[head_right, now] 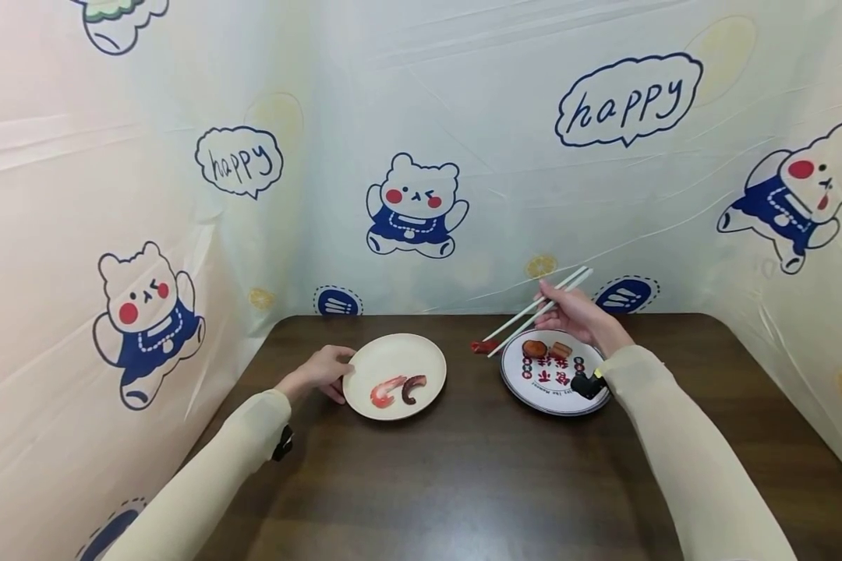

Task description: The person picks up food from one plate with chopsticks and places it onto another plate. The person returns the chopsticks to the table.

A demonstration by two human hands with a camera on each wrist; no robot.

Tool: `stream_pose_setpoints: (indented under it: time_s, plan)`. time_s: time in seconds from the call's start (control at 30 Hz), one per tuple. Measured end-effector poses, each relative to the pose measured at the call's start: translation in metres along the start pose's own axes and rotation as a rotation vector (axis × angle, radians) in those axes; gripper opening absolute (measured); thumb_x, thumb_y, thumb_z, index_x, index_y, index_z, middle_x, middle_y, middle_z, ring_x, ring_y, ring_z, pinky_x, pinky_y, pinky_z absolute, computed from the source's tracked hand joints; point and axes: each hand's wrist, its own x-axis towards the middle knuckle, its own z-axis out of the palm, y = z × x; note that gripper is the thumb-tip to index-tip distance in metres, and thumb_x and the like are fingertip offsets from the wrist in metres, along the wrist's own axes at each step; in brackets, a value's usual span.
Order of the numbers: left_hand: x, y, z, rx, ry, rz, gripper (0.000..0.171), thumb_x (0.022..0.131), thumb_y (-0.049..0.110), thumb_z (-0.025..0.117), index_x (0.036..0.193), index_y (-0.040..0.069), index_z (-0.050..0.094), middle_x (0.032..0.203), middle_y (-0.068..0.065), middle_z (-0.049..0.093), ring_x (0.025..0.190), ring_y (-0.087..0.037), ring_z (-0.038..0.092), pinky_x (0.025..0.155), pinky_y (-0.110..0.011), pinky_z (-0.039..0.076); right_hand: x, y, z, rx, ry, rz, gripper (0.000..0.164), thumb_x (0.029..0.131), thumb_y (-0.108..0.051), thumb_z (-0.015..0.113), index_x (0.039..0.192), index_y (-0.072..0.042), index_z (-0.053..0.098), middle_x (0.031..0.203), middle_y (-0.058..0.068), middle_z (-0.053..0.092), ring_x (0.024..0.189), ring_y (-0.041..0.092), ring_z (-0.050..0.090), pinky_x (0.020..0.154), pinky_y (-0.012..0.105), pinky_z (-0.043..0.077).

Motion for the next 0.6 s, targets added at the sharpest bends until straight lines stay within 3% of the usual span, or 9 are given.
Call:
stream_pose_setpoints:
  time_s: [0.6]
  plan:
    - [0.003,0.0,-0.001,-0.007,-0.005,-0.011,0.043,0.109,0.008,0.054,0.152,0.0,0.05,0.1,-0.021,0.068,0.068,-0.029,0.074,0.061,-0.039,0.066,0.016,0.014,0.018,0.027,-0.023,0.011,0.045,0.116,-0.028,0.038,0.095,0.0,0.067,0.075,0.013,0.07,0.063,0.021,0.074,0.065,0.029,0.065]
